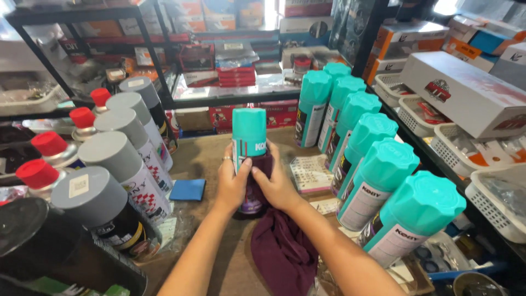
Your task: Cleaning and wiping down various spray paint cans with a cloth.
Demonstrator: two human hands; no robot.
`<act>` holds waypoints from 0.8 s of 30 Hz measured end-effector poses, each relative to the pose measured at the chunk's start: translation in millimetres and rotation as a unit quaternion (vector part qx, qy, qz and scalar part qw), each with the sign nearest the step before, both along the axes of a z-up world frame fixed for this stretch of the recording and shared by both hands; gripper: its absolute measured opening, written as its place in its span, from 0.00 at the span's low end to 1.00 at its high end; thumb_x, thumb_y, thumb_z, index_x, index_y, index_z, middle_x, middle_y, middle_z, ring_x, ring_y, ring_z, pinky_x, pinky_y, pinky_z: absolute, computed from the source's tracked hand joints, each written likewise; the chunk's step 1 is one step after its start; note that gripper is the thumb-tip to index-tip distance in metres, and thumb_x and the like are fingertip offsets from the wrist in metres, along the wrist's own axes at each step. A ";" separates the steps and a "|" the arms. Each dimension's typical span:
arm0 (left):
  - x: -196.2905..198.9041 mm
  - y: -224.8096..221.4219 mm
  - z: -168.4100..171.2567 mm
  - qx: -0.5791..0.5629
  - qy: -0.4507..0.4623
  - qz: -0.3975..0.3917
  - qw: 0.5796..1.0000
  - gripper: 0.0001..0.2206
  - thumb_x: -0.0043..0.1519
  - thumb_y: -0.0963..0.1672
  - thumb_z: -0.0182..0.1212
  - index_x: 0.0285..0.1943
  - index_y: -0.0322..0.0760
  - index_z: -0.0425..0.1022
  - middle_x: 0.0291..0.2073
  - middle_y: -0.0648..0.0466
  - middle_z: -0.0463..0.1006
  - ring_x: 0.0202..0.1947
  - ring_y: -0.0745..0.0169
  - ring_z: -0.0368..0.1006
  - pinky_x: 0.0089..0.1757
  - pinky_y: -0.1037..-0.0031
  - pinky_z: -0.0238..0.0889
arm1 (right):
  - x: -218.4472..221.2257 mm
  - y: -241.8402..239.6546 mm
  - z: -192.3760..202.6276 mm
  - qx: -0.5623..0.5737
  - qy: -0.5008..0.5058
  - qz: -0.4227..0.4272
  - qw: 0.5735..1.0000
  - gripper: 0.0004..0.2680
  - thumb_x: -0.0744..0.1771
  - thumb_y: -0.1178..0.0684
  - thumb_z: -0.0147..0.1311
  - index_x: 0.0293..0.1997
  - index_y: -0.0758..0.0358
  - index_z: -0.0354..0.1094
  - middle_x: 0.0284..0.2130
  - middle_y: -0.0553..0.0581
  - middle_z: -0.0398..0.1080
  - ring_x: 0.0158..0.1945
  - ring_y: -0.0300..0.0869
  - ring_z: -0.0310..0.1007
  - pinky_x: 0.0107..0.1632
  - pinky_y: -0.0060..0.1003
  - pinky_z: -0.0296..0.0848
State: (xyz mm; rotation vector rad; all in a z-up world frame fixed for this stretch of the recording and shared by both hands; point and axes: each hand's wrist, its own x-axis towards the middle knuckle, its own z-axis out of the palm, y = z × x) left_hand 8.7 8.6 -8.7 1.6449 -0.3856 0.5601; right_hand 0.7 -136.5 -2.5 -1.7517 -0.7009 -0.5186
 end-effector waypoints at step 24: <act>-18.4 -6.6 40.9 0.005 0.135 0.041 0.990 0.33 0.48 0.46 0.63 0.68 0.41 0.68 0.47 0.39 0.81 0.52 0.39 0.77 0.46 0.54 0.72 | 1.6 -0.1 -0.8 0.025 -0.019 -0.043 0.999 0.31 0.63 0.47 0.54 0.72 0.68 0.47 0.55 0.78 0.68 0.62 0.68 0.65 0.62 0.61 0.64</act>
